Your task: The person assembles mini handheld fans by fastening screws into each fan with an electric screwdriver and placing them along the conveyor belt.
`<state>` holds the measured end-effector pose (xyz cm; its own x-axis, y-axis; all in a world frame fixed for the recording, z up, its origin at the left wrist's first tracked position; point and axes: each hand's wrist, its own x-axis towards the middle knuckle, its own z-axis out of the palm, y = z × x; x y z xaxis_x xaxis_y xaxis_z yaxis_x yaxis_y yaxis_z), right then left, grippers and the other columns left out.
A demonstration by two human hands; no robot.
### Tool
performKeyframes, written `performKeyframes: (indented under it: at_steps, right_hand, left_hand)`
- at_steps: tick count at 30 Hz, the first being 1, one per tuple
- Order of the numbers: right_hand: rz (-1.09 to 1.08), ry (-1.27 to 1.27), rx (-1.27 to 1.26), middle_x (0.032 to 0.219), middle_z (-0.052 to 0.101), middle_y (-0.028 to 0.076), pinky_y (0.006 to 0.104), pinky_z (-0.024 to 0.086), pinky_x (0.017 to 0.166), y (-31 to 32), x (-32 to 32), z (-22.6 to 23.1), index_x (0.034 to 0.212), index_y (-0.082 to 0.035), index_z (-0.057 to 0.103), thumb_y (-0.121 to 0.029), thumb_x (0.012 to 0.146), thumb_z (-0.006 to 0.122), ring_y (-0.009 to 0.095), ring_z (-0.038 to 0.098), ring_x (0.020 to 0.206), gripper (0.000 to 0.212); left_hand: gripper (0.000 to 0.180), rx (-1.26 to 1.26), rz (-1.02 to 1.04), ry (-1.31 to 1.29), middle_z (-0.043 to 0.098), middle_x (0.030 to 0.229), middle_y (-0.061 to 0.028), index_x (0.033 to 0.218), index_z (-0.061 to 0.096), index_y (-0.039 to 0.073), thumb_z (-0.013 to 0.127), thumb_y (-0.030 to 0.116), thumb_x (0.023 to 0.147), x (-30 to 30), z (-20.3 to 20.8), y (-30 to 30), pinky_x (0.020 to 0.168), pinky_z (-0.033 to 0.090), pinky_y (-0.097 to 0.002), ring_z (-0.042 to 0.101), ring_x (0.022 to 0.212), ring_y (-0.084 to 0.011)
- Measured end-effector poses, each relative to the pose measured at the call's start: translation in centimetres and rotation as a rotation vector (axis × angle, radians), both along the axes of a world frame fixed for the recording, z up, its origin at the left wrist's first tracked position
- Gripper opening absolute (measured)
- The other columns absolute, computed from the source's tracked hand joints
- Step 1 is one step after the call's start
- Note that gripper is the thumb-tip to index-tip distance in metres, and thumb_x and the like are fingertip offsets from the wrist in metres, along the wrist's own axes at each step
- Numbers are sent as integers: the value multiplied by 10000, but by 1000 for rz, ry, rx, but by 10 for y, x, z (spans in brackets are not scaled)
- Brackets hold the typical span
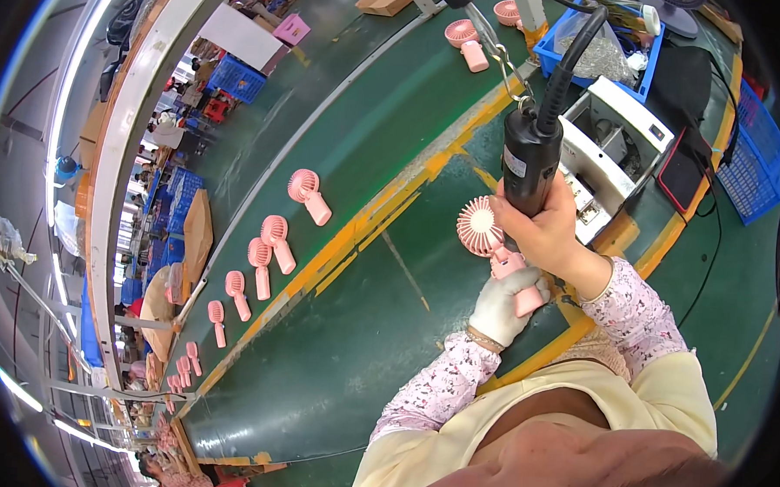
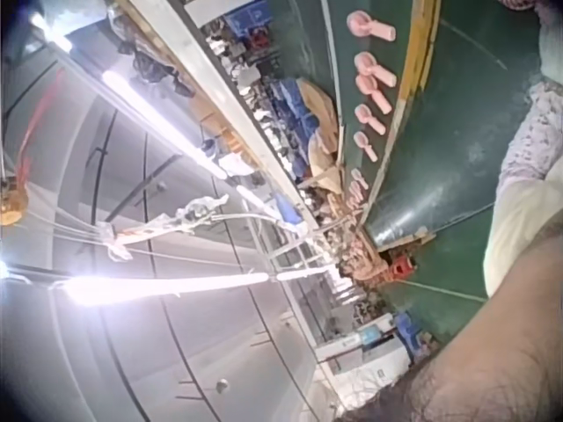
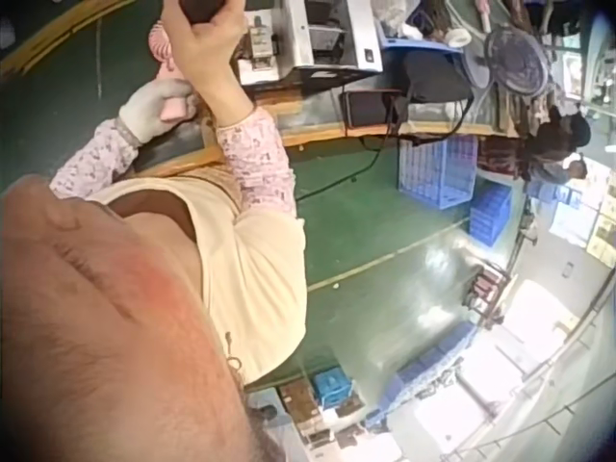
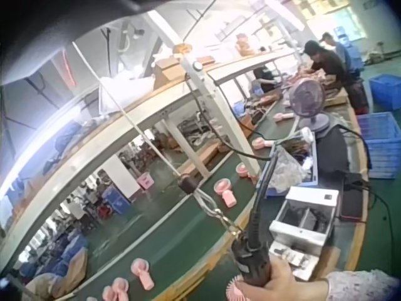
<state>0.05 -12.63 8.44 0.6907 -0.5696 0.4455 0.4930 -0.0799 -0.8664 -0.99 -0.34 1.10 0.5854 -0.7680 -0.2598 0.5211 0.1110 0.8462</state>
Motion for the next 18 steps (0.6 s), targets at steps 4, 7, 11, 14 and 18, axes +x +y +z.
performKeyframes:
  at_steps: [4,7,11,14,18]
  right_hand:
    - [-8,23,-27,740,586,21,237,442,588,3,1,-10,974,-13,524,-75,738,703,58,522,654,303]
    - [-37,77,-193,738,563,12,227,436,594,8,0,-27,1003,-4,525,-66,732,700,48,502,666,329]
    - [104,136,22,798,588,21,237,454,605,4,-3,-38,1038,-5,525,-19,723,683,77,543,667,353]
    - [260,144,7,824,597,15,230,455,603,-5,1,-37,1031,-8,527,5,715,676,81,559,670,350]
    - [338,116,76,810,592,10,224,447,584,-5,-3,-22,1010,-10,530,17,708,681,62,546,658,339]
  left_hand:
    - [162,161,-42,-552,631,802,-51,875,625,74,608,-15,740,-4,7,3,697,479,-293,613,763,-196]
    - [162,287,35,-989,642,861,-118,902,636,103,629,61,746,-4,5,8,710,489,-369,621,807,-309]
    - [176,90,79,-300,634,832,-103,944,620,85,614,71,768,-5,1,4,693,485,-357,627,771,-280]
    - [42,-95,-3,169,531,740,-26,874,543,7,560,20,837,-2,12,3,609,450,-281,548,660,-125]
    - [38,-222,-62,505,537,756,-43,867,515,26,550,30,854,7,0,6,605,447,-284,546,665,-142]
